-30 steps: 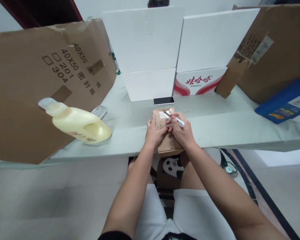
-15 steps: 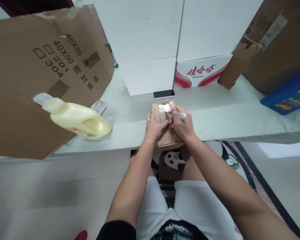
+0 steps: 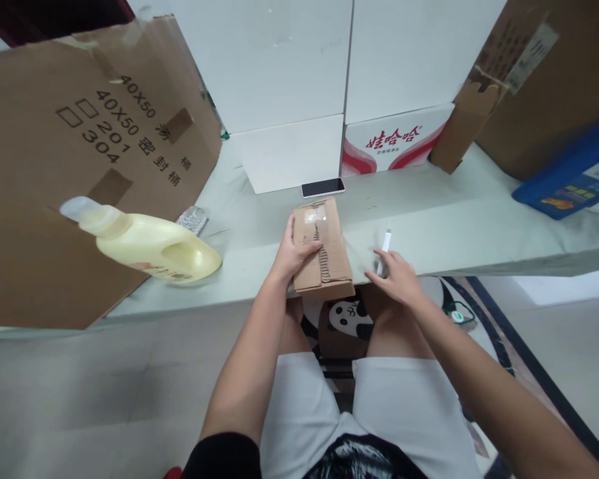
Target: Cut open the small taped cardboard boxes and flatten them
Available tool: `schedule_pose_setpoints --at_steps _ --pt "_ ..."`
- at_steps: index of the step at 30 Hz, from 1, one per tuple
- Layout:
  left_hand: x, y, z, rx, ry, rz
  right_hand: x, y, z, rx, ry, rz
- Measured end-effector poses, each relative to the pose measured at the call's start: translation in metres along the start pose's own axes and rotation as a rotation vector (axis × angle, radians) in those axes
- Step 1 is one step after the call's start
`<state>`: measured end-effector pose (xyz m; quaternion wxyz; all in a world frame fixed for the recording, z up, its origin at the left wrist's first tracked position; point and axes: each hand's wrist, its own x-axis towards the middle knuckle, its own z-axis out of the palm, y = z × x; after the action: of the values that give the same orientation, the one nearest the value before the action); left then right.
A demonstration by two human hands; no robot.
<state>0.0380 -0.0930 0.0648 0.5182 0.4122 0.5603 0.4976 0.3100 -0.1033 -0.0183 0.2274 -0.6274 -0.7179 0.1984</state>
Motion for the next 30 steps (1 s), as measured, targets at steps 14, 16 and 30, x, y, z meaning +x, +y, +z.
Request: schedule_pose_setpoints --at_steps 14,16,30 --pt "-0.011 -0.047 -0.04 -0.116 0.245 -0.065 -0.041 -0.028 0.018 0.47 -0.041 -0.157" --pt "-0.004 -0.052 -0.034 -0.101 0.194 -0.06 -0.04 -0.022 0.014 0.566 -0.022 -0.116" --pt "-0.03 -0.075 -0.034 0.469 -0.069 0.191 -0.033 -0.008 0.02 0.583 0.16 0.177"
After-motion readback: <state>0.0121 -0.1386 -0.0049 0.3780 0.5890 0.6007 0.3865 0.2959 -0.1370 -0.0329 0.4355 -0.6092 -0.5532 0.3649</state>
